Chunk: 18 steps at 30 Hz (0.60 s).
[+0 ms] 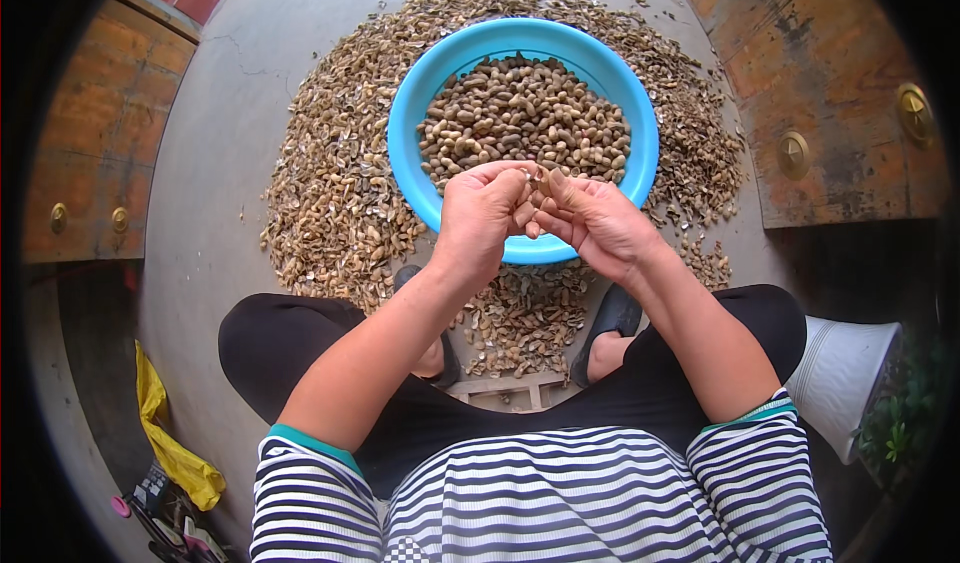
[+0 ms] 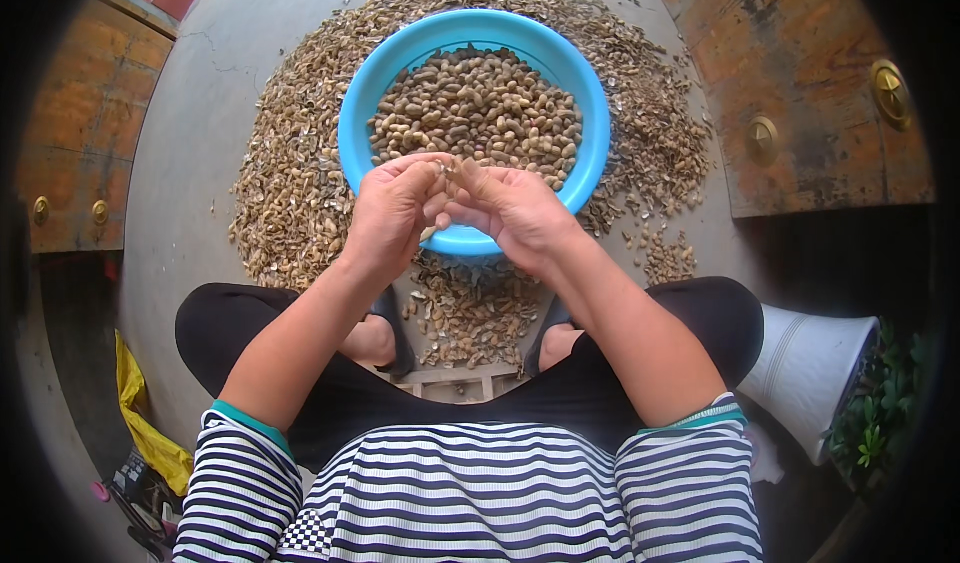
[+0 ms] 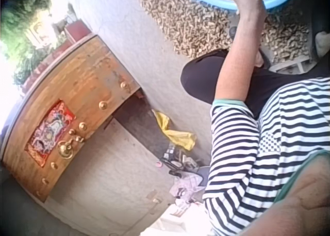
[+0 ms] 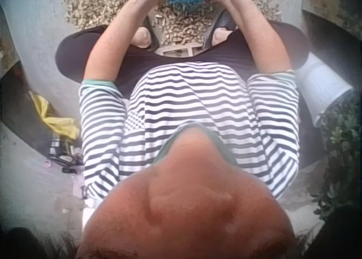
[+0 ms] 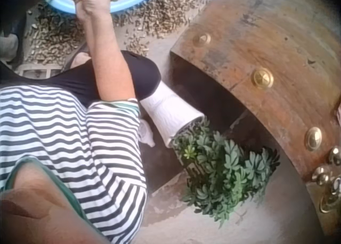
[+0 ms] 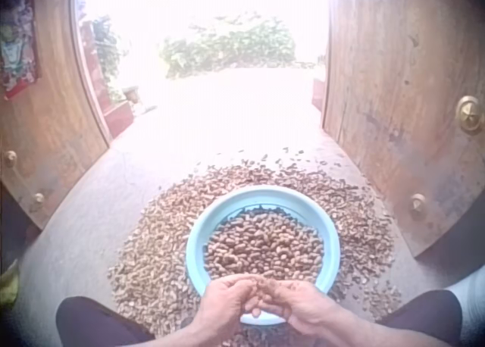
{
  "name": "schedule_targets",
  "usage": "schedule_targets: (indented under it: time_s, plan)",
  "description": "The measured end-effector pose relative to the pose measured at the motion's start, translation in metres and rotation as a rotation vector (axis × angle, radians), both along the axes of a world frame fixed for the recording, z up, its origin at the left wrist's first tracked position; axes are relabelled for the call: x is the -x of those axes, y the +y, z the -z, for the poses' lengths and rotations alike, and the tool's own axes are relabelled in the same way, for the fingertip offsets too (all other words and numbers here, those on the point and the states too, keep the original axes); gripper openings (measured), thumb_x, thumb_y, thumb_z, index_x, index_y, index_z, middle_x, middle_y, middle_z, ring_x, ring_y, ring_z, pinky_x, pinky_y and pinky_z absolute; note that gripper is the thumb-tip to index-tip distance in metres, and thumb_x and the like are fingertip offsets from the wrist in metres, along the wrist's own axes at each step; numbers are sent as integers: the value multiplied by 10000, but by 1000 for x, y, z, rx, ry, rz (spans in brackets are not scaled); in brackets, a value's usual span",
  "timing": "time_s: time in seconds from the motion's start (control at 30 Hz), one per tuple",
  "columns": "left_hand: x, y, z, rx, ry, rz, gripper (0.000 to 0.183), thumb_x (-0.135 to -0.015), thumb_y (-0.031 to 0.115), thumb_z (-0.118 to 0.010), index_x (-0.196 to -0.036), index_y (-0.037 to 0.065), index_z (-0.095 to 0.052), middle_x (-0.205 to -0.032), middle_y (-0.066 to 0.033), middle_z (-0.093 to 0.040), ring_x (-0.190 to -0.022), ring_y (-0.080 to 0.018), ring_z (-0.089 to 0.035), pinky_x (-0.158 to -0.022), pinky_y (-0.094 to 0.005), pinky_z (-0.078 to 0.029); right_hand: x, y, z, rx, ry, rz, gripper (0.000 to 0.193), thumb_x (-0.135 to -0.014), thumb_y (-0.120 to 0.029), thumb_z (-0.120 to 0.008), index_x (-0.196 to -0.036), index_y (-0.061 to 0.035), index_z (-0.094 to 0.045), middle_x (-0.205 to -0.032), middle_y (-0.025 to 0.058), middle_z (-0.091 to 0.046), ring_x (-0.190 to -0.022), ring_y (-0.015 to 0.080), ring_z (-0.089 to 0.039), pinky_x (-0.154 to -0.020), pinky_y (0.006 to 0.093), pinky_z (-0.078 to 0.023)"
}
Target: The person cracks nut shells using a tool and removes the nutmeat by hand, placing the nutmeat into a basin.
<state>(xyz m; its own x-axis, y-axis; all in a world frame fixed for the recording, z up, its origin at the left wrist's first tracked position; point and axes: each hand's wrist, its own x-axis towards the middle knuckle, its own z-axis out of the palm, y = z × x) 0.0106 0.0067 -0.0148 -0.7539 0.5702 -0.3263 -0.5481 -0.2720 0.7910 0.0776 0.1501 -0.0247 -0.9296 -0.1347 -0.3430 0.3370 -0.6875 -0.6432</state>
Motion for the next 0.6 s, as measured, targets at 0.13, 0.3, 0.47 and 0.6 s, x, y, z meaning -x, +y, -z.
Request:
schedule_targets:
  time_s: [0.13,0.3,0.47,0.6]
  plan:
    - [2,1,-6,96,55,-20,195,-868,37,-450,-963,-62,-589,-656,-47,-566,-489,-78,-504,-445,-224,-460,0,1,4,79,-125,81,331,-902,-313,-575,-1022,-4,-588,-918,37,-614,-822,118,-603,-777,258,-530]
    - [42,-23,-9,753,770,-156,260,-854,35,-476,-1085,-40,-570,-704,-101,-578,-552,-151,-577,-493,-303,-490,2,5,-6,103,-146,128,338,-917,-312,-543,-1054,-4,-546,-853,14,-584,-727,64,-585,-702,201,-542]
    - [74,-47,-1,1468,1509,-526,351,-780,-5,-554,-1129,-39,-558,-995,-208,-533,-986,-338,-513,-846,-417,-440,19,25,20,-965,-121,289,242,-863,-221,-648,-959,-1,-630,-843,38,-649,-664,96,-624,-562,244,-541]
    - [58,-39,2,1227,1328,-183,387,-779,-5,-553,-1165,-34,-551,-1028,-206,-533,-1023,-351,-477,-905,-416,-409,24,28,21,-1069,-66,176,238,-857,-216,-653,-959,-1,-637,-843,46,-649,-675,103,-627,-549,240,-538]
